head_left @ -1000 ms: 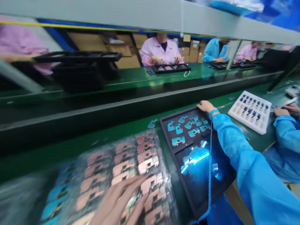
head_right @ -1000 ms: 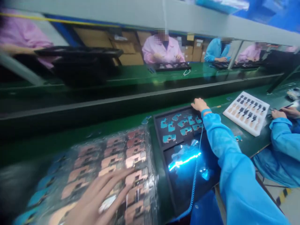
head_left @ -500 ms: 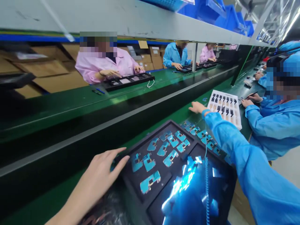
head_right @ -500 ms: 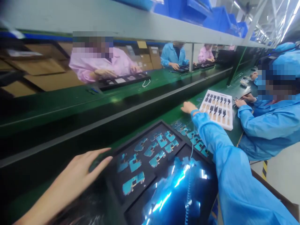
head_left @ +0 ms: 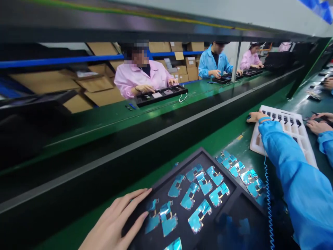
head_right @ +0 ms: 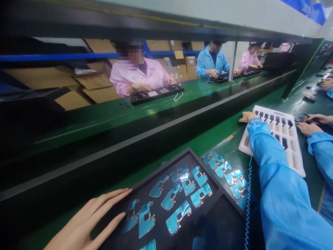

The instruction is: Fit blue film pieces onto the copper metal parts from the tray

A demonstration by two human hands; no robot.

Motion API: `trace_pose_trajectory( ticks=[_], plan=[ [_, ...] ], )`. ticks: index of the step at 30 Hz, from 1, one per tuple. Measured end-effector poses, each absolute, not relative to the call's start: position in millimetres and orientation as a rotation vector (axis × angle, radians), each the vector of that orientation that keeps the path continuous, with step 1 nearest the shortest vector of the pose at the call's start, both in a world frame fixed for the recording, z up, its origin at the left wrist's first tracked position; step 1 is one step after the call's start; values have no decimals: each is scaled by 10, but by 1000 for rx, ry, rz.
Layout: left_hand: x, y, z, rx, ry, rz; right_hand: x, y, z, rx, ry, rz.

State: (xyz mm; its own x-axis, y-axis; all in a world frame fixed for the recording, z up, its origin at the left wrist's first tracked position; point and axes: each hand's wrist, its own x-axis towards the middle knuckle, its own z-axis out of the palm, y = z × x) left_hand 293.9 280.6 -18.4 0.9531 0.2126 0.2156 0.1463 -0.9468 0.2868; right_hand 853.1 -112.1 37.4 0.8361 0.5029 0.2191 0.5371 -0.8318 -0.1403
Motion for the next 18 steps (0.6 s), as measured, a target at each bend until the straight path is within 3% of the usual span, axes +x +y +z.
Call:
trace_pose_trajectory(
  ticks=[10,14,18],
  plan=[
    [3087,2505,139,2738,352,371,8027,-895,546,-2750,-990,-345],
    [2975,1858,592,2397,553,395,6855,-691,853,-2518,-1381,-338],
    [2690,990,1035,1757,544,213,5118,-805,1209,-1939,-1990,-456]
  ],
)
